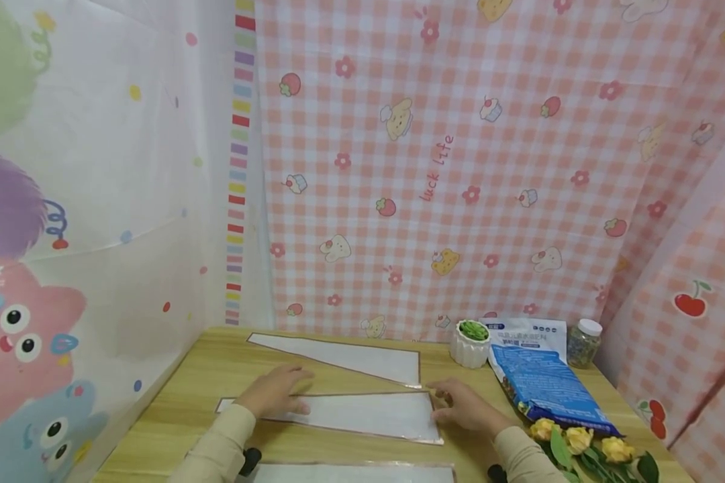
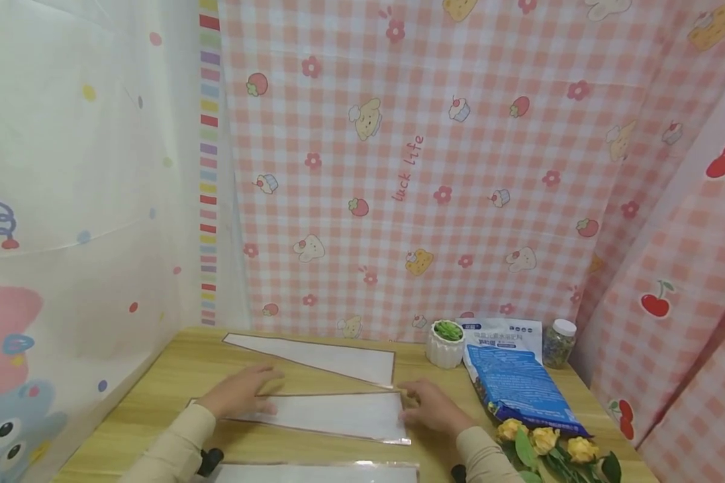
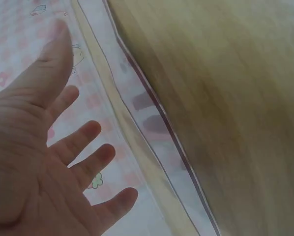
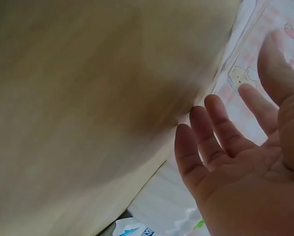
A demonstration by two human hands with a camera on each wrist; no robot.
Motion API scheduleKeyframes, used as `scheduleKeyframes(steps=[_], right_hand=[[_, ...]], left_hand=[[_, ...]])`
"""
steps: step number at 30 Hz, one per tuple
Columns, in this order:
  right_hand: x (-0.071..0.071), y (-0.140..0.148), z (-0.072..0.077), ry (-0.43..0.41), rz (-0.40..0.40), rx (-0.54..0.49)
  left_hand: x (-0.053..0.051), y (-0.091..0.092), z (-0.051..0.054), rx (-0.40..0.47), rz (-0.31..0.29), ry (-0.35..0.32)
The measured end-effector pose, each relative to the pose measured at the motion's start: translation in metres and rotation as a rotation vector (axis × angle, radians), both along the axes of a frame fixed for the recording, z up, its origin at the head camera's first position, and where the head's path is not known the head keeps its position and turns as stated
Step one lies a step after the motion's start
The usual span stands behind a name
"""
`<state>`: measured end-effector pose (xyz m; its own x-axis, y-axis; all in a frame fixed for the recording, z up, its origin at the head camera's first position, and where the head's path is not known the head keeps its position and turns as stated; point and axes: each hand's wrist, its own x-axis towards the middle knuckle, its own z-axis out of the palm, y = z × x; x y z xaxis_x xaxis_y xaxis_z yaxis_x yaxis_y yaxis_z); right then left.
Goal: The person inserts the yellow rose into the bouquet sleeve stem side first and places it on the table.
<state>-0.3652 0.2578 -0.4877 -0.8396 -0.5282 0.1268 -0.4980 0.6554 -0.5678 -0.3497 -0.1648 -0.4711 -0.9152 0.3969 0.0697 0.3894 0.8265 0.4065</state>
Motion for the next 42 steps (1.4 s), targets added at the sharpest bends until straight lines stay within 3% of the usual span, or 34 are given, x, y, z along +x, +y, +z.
scheduleKeyframes(steps=[7, 13, 25, 34, 38, 42], right_hand=[[0.006, -0.002, 0.004, 0.01, 0.029, 0.122], [0.013, -0.007, 0.01, 0.018, 0.033, 0.224], [0.008, -0.014, 0.002, 0.157, 0.0, 0.105], [0.008, -0.019, 0.008, 0.127, -0.12, 0.041], [0.009, -0.022, 0.015, 0.125, -0.175, 0.013], [0.009, -0.026, 0.022, 0.206, -0.166, -0.008]], left_hand=[[0.005, 0.002, 0.003, -0.098, -0.001, -0.057], [0.007, 0.003, 0.003, -0.101, -0.009, -0.051], [0.009, 0.005, 0.007, -0.101, 0.009, -0.063], [0.009, 0.015, 0.01, -0.11, 0.015, -0.072], [0.007, 0.029, 0.01, -0.068, -0.051, -0.06], [0.004, 0.049, 0.01, -0.046, -0.15, -0.02]])
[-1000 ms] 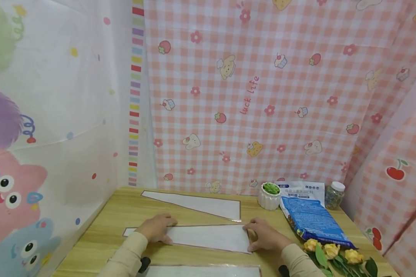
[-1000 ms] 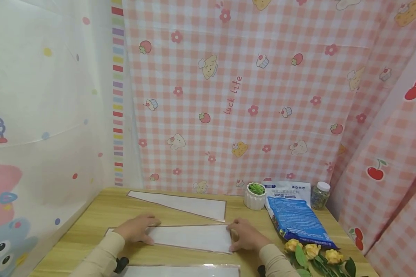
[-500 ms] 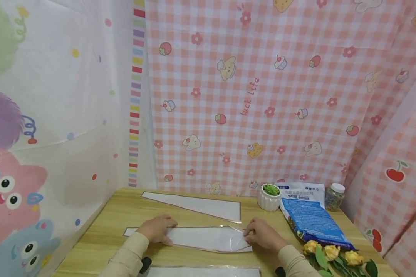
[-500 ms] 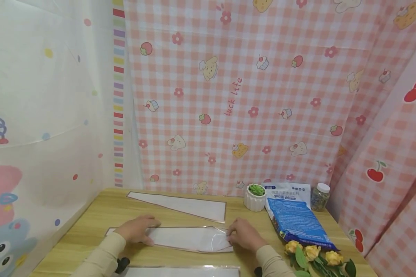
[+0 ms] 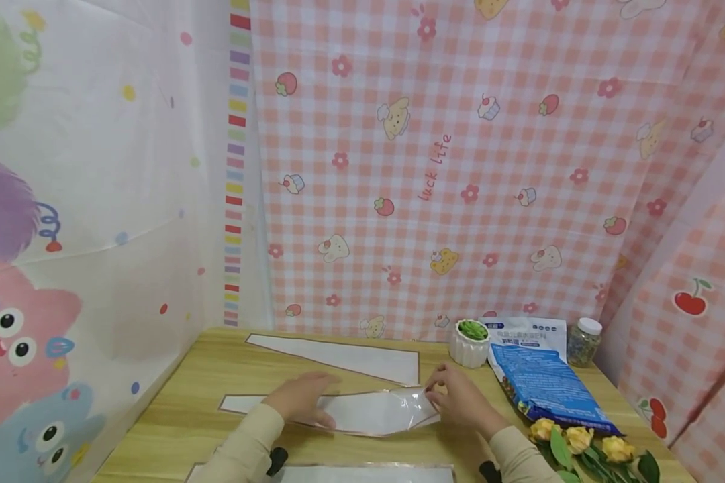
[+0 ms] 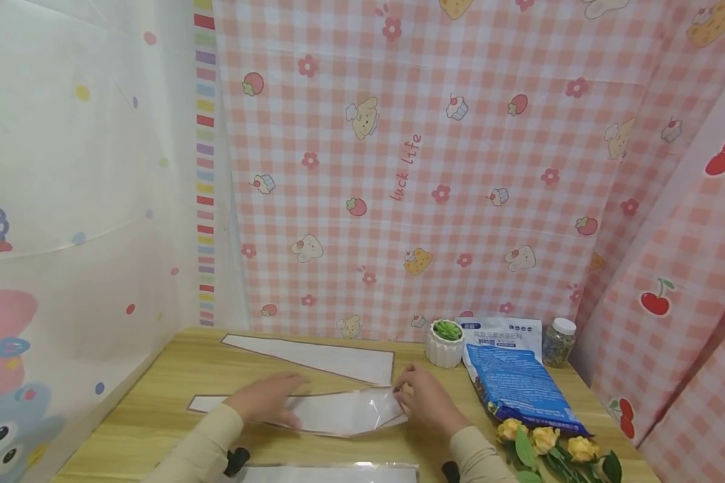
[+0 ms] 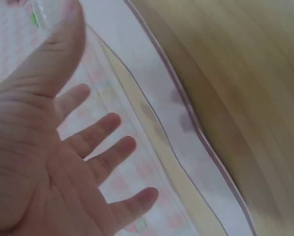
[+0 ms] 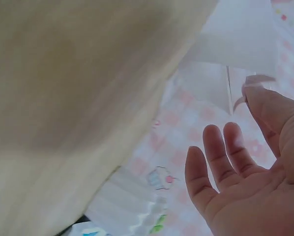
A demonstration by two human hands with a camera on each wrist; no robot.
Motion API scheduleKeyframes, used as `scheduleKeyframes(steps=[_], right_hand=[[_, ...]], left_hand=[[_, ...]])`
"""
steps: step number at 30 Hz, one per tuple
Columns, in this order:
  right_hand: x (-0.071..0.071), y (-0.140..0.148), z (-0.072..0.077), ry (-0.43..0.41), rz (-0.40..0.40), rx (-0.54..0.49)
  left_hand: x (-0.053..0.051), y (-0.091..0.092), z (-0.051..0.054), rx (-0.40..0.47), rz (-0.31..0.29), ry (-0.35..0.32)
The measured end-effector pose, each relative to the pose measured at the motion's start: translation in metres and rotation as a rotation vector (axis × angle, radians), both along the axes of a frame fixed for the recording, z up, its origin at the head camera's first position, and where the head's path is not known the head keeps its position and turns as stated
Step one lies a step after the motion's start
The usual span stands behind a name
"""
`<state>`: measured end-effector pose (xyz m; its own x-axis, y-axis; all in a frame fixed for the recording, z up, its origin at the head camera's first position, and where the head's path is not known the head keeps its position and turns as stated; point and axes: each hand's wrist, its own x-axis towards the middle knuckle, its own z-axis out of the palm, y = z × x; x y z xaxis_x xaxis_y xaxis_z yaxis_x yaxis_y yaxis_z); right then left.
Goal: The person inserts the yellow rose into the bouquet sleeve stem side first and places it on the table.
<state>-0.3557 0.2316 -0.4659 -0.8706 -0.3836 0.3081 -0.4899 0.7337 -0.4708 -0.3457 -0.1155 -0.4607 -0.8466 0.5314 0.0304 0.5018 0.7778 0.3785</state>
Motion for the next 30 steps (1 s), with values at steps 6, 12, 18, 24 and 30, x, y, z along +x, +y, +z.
scheduleKeyframes(steps=[6, 12, 18, 24, 30], right_hand=[[0.009, -0.009, 0.014, 0.105, 0.028, -0.025], [0.015, -0.017, 0.024, 0.108, 0.064, -0.064], [0.014, -0.022, 0.026, 0.09, 0.106, -0.117], [0.015, -0.024, 0.026, 0.057, 0.106, -0.176], [0.019, -0.026, 0.026, -0.059, 0.013, -0.341]], left_hand=[[-0.005, 0.038, -0.002, 0.02, -0.088, 0.077], [-0.006, 0.068, -0.004, 0.024, -0.117, 0.166], [-0.005, 0.081, -0.01, 0.067, -0.125, 0.133], [-0.001, 0.085, -0.012, 0.083, -0.105, 0.099], [-0.002, 0.084, -0.011, 0.084, -0.098, 0.096]])
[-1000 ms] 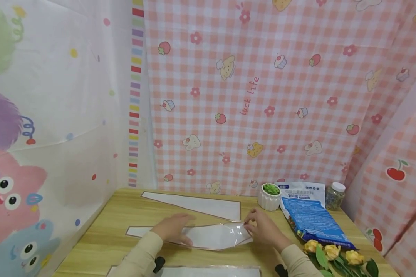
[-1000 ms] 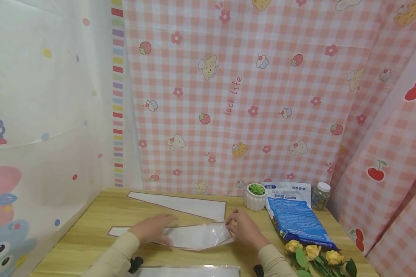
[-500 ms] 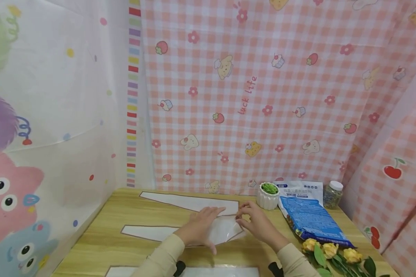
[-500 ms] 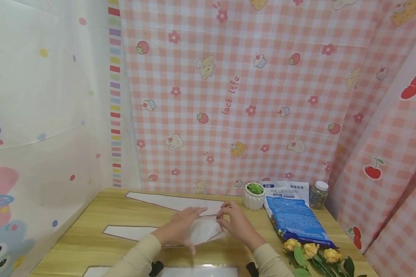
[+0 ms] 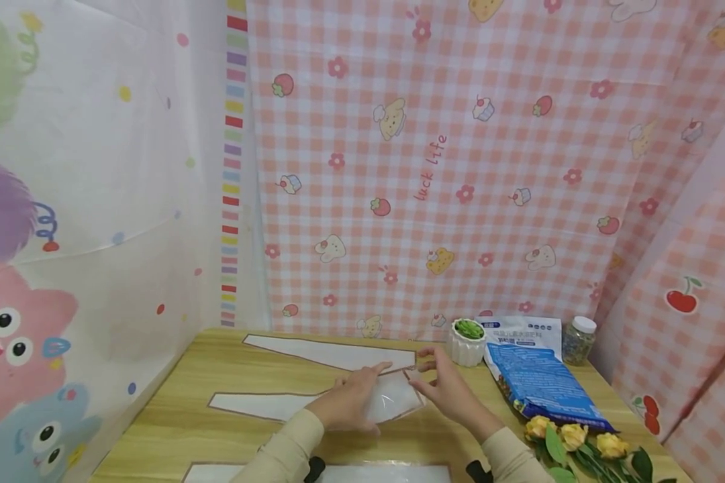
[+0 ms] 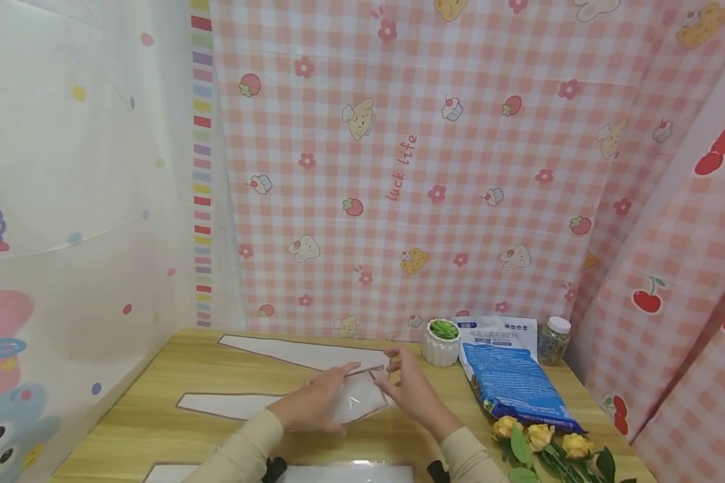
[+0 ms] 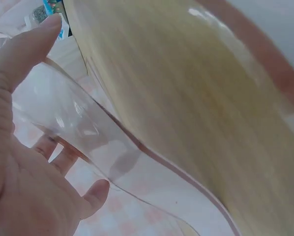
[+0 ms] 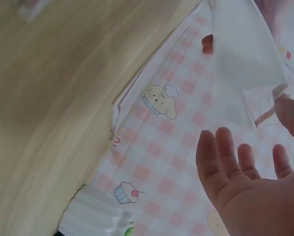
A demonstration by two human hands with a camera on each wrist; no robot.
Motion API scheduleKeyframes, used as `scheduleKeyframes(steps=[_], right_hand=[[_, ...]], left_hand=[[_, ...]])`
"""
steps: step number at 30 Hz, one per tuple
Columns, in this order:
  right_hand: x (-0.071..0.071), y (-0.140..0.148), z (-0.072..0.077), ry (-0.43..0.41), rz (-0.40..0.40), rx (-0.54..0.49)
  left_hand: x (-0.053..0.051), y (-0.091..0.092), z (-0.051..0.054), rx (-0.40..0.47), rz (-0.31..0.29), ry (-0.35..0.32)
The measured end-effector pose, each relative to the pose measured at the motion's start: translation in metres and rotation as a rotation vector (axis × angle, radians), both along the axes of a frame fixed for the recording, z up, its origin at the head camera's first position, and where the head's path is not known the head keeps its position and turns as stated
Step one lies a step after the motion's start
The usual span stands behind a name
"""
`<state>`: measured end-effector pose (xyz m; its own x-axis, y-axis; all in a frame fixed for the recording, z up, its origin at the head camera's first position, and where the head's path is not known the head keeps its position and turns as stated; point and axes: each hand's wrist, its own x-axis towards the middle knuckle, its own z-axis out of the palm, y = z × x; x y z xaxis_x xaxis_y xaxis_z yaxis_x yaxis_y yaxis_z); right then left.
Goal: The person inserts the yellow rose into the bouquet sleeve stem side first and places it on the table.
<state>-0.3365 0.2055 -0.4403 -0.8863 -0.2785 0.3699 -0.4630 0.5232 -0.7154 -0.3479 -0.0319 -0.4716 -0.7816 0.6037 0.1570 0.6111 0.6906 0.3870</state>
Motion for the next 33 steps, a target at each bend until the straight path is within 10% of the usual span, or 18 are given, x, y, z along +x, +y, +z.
scheduleKeyframes(steps=[14, 25, 33], right_hand=[[0.002, 0.019, -0.015, -0.118, 0.034, -0.131], [0.01, 0.009, -0.016, -0.445, 0.076, -0.345], [0.01, -0.003, -0.014, -0.366, 0.039, -0.339]], left_hand=[[-0.007, -0.013, 0.001, 0.052, 0.01, -0.047], [-0.005, -0.017, 0.003, 0.048, 0.001, -0.028], [-0.003, -0.017, 0.004, 0.042, -0.022, 0.045]])
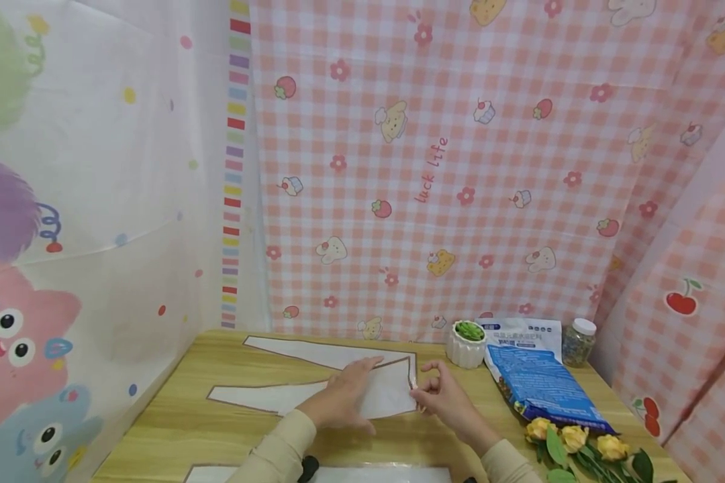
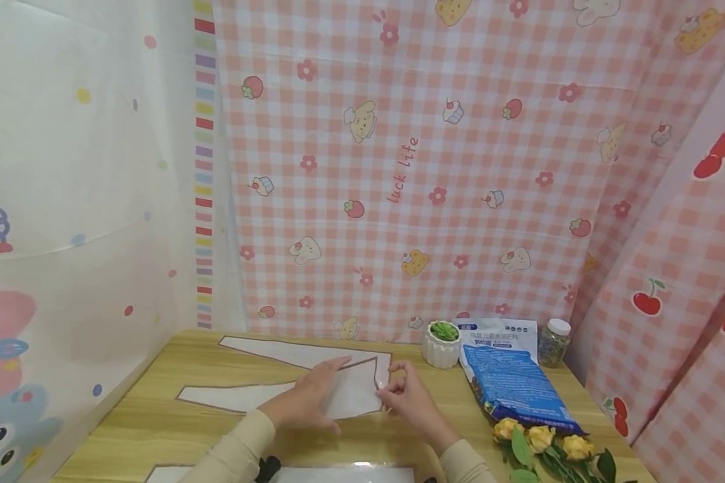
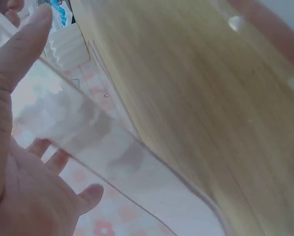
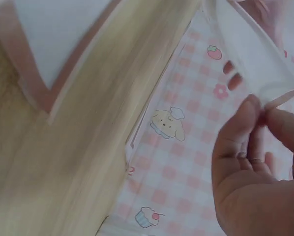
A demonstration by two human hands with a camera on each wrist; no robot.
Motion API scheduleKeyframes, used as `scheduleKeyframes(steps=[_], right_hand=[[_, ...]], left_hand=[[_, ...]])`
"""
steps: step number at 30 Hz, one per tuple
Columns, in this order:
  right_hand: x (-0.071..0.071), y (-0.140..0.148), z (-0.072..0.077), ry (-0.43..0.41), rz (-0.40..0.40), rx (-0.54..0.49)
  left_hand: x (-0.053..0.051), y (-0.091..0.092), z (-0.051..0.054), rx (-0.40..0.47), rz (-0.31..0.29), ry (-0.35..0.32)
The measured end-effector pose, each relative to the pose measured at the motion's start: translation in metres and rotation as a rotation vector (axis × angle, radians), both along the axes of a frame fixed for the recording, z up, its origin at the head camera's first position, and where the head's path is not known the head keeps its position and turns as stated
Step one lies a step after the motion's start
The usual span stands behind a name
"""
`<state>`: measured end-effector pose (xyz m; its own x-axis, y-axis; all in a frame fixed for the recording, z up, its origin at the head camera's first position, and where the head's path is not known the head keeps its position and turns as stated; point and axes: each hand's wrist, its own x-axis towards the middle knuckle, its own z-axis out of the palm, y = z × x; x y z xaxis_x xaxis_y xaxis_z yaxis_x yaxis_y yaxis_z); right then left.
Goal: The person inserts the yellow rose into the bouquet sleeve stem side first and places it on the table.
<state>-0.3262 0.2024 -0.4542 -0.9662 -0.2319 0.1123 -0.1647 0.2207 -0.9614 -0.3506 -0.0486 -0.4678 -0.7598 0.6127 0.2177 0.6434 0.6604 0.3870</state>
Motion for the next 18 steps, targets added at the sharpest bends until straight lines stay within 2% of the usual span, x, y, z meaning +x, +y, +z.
scheduleKeyframes(steps=[2, 5, 8, 10, 12, 13, 16, 18], right_hand=[[0.0, -0.001, 0.001, 0.046, 0.002, 0.023], [0.002, -0.003, 0.003, 0.147, 0.013, 0.081], [0.003, -0.005, 0.006, 0.252, 0.036, 0.134], [0.005, -0.007, 0.007, 0.293, 0.047, 0.155], [0.006, -0.009, 0.009, 0.31, 0.05, 0.167], [0.006, -0.01, 0.009, 0.315, 0.051, 0.169], [0.008, -0.013, 0.01, 0.305, 0.066, 0.187], [0.008, -0.013, 0.011, 0.287, 0.08, 0.204]], left_hand=[[0.0, 0.0, -0.001, 0.017, -0.016, 0.021], [-0.001, 0.002, -0.005, 0.024, -0.039, 0.11], [0.0, 0.006, -0.004, 0.035, -0.081, 0.27], [0.002, 0.01, 0.001, 0.031, -0.104, 0.387], [0.006, 0.012, 0.007, -0.003, -0.1, 0.479], [0.007, 0.012, 0.01, -0.022, -0.091, 0.504], [0.01, 0.012, 0.015, -0.071, -0.057, 0.553], [0.009, 0.011, 0.016, -0.058, -0.063, 0.581]])
